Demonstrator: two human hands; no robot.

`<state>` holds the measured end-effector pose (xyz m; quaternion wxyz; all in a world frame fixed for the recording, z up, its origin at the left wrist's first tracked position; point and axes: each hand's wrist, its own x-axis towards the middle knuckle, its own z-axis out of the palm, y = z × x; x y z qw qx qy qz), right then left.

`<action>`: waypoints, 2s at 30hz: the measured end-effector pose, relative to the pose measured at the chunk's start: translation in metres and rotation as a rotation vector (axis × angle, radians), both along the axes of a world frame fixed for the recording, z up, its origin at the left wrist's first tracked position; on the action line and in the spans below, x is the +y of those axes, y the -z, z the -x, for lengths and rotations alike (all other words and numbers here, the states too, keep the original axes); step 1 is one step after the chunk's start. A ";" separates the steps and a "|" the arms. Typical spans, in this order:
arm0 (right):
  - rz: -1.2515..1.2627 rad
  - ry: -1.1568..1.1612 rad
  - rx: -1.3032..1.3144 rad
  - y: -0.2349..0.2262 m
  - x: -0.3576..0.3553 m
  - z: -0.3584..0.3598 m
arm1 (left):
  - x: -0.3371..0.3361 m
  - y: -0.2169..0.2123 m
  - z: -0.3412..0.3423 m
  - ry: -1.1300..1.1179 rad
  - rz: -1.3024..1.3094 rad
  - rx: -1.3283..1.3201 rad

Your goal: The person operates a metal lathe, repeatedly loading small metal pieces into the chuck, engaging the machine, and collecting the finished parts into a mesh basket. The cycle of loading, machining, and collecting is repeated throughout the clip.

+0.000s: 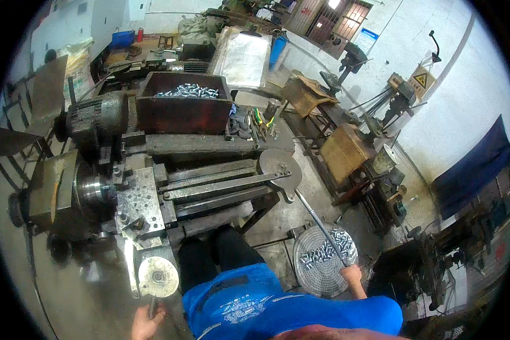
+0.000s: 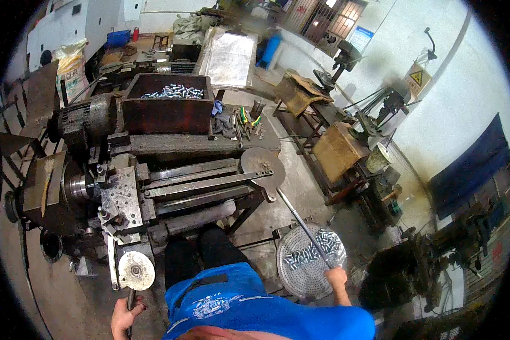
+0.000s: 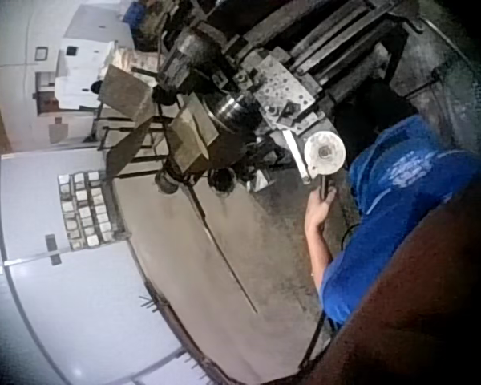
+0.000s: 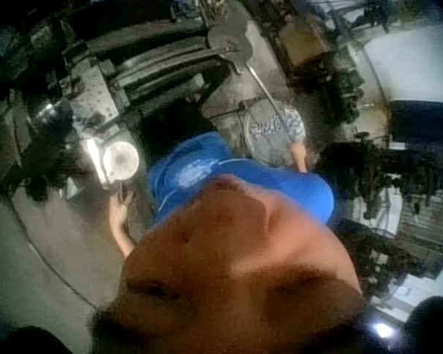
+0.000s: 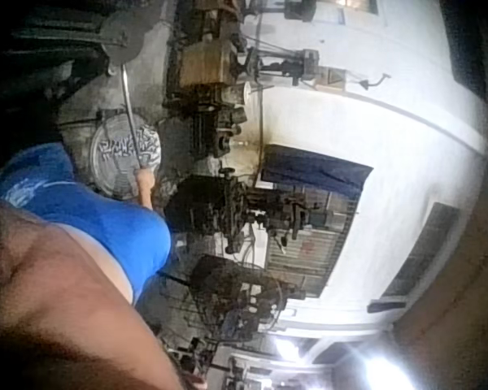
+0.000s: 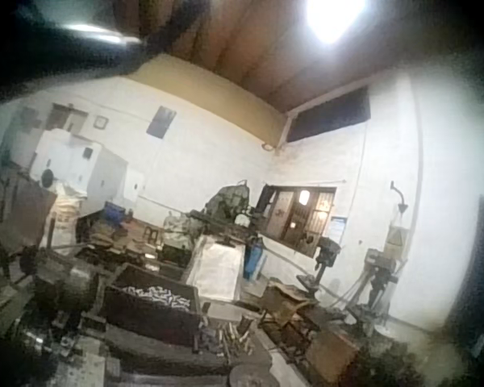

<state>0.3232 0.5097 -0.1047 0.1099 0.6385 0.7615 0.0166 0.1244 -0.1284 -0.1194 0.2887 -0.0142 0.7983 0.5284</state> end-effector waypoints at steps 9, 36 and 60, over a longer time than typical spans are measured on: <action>0.026 0.017 -0.014 0.008 0.001 -0.004 | 0.003 -0.007 0.003 0.008 0.022 0.020; 0.027 -0.064 0.115 0.015 -0.014 -0.010 | 0.007 -0.031 0.001 0.047 0.094 -0.059; 0.025 -0.089 0.148 0.018 -0.031 -0.018 | 0.006 -0.028 0.002 0.101 0.135 -0.007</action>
